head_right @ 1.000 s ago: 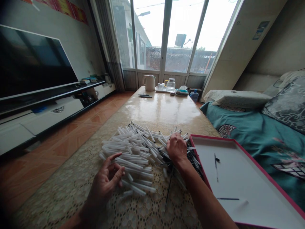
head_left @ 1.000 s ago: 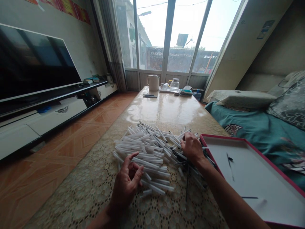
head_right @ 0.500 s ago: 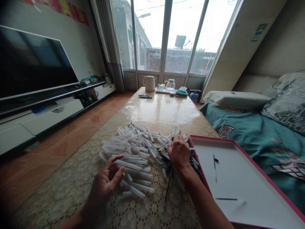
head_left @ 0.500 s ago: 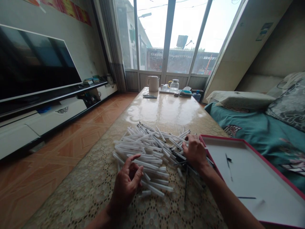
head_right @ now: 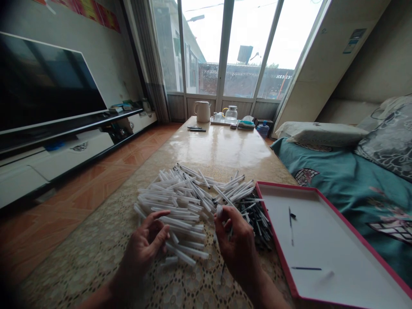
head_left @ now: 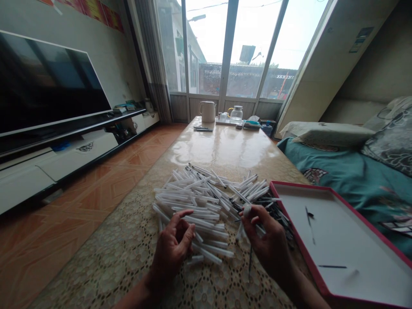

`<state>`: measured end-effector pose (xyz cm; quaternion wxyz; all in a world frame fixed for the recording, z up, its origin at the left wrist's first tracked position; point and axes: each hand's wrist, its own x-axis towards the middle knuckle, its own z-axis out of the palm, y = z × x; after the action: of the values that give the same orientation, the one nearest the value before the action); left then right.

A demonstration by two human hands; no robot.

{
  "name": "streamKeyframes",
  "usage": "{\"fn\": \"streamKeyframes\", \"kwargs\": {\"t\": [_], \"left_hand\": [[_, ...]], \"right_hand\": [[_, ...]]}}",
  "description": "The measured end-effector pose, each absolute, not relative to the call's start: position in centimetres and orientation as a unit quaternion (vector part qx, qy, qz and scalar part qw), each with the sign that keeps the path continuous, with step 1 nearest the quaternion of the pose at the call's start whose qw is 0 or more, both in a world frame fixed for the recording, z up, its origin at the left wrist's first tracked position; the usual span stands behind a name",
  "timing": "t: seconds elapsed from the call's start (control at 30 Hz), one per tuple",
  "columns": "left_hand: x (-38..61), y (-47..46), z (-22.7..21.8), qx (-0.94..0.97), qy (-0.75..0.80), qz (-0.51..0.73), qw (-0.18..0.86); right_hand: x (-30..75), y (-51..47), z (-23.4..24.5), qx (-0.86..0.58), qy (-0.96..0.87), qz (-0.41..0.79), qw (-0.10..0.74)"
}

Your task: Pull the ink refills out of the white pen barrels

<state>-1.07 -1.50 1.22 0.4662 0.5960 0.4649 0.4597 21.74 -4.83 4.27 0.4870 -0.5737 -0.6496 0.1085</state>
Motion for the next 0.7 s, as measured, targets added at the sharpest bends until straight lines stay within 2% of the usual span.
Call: {"fn": "streamKeyframes", "kwargs": {"t": [0.13, 0.3, 0.43, 0.5, 0.63, 0.7], "left_hand": [[-1.2, -1.6, 0.7, 0.61, 0.447, 0.445, 0.48], [-1.1, -2.0, 0.9, 0.612, 0.37, 0.449, 0.535], [-1.4, -1.8, 0.7, 0.642, 0.349, 0.429, 0.53], [-1.6, -1.5, 0.5, 0.698, 0.331, 0.397, 0.495], [-1.7, -1.2, 0.4, 0.82, 0.277, 0.355, 0.352], [-1.7, -1.3, 0.6, 0.857, 0.27, 0.331, 0.289]], "right_hand": [[20.5, -4.7, 2.4, -0.537, -0.697, 0.163, 0.446], [19.2, -5.3, 4.3, -0.501, -0.736, 0.284, 0.356], [19.1, -5.5, 5.0, -0.484, -0.722, 0.403, 0.285], [19.3, -5.3, 4.5, -0.458, -0.697, 0.478, 0.276], [19.9, -5.0, 3.1, -0.395, -0.586, 0.666, 0.238], [20.0, -5.1, 2.9, -0.381, -0.575, 0.693, 0.209]]}}
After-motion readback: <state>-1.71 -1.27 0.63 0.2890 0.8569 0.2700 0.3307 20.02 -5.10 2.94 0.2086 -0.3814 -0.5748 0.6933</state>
